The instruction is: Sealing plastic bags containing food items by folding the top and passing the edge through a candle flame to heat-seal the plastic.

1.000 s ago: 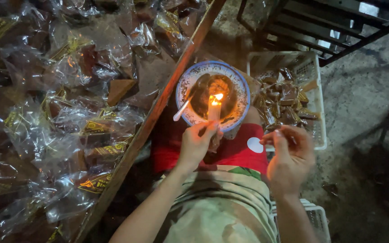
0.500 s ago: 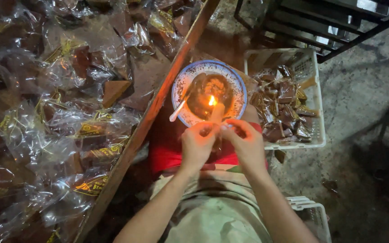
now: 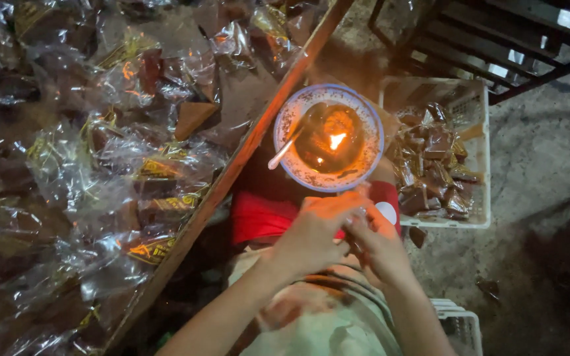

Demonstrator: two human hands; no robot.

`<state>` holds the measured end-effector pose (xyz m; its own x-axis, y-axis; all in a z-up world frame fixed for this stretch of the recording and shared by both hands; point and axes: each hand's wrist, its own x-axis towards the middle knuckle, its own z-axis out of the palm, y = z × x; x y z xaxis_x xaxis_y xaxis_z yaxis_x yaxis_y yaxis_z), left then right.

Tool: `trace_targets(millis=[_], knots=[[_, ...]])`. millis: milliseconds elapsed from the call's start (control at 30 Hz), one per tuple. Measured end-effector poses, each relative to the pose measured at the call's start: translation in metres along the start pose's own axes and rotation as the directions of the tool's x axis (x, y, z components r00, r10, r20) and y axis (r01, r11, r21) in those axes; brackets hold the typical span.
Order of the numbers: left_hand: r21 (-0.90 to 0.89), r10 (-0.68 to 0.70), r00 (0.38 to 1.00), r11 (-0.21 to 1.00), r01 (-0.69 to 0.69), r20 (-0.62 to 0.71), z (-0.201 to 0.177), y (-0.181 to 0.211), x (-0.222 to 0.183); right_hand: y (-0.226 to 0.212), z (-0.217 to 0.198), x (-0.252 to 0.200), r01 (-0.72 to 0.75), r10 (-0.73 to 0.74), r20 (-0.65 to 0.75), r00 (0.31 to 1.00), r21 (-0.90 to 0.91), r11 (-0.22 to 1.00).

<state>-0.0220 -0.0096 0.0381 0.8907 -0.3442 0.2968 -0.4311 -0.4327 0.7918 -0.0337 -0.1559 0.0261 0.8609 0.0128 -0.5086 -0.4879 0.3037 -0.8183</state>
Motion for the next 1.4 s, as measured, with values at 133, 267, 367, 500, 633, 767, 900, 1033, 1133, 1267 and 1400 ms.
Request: trace_targets(millis=[133,267,367,500,633,767,900,1033,1133,1267,1400], knots=[[0.063,0.021,0.974,0.997,-0.036,0.227,-0.025,0.003,-0.006,0.051,-0.073,0.038,-0.075,0.075,0.061,0.995,-0.008,0.997],[0.145,-0.073,0.919,0.980,0.138,-0.387,-0.128,-0.004,-0.046,0.039,-0.141,0.062,0.148,-0.083,-0.466,0.881,0.105,0.983],[0.342,-0.206,0.660,0.722,0.601,-0.723,-0.220,-0.016,-0.130,0.028,-0.187,0.056,0.160,-0.130,-0.690,0.712,-0.021,0.987],[-0.440,-0.475,-0.404,-0.039,0.897,-0.782,-0.305,-0.152,-0.352,0.033,-0.205,0.050,0.059,-0.069,-0.775,0.629,-0.041,0.997],[-0.037,-0.379,0.014,0.125,0.991,-0.925,-0.332,-0.218,-0.451,0.076,-0.220,0.064,0.159,-0.059,-0.704,0.708,0.077,0.984],[0.193,-0.459,0.247,0.163,0.968,-0.853,-0.310,-0.129,-0.271,0.068,-0.187,0.060,0.095,-0.055,-0.642,0.765,0.029,0.995],[0.050,-0.668,0.327,0.398,0.916,-0.668,-0.263,-0.070,-0.139,0.079,-0.188,0.072,0.117,-0.088,-0.629,0.773,0.005,0.993],[0.012,-0.723,0.273,0.344,0.939,-0.635,-0.256,-0.154,-0.117,0.083,-0.182,0.068,0.145,-0.114,-0.595,0.796,0.005,0.989],[0.187,-0.594,0.508,0.518,0.835,-0.624,-0.239,-0.149,-0.070,0.086,-0.176,0.065,0.119,-0.081,-0.606,0.791,0.023,0.993],[0.182,-0.597,0.490,0.501,0.846,-0.635,-0.217,-0.175,-0.022,0.090,-0.167,0.064,0.057,-0.067,-0.564,0.823,-0.035,0.998],[0.231,-0.442,0.459,0.478,0.848,-0.771,-0.199,-0.214,0.008,0.117,-0.182,0.081,0.166,-0.175,-0.512,0.841,-0.065,0.984]])
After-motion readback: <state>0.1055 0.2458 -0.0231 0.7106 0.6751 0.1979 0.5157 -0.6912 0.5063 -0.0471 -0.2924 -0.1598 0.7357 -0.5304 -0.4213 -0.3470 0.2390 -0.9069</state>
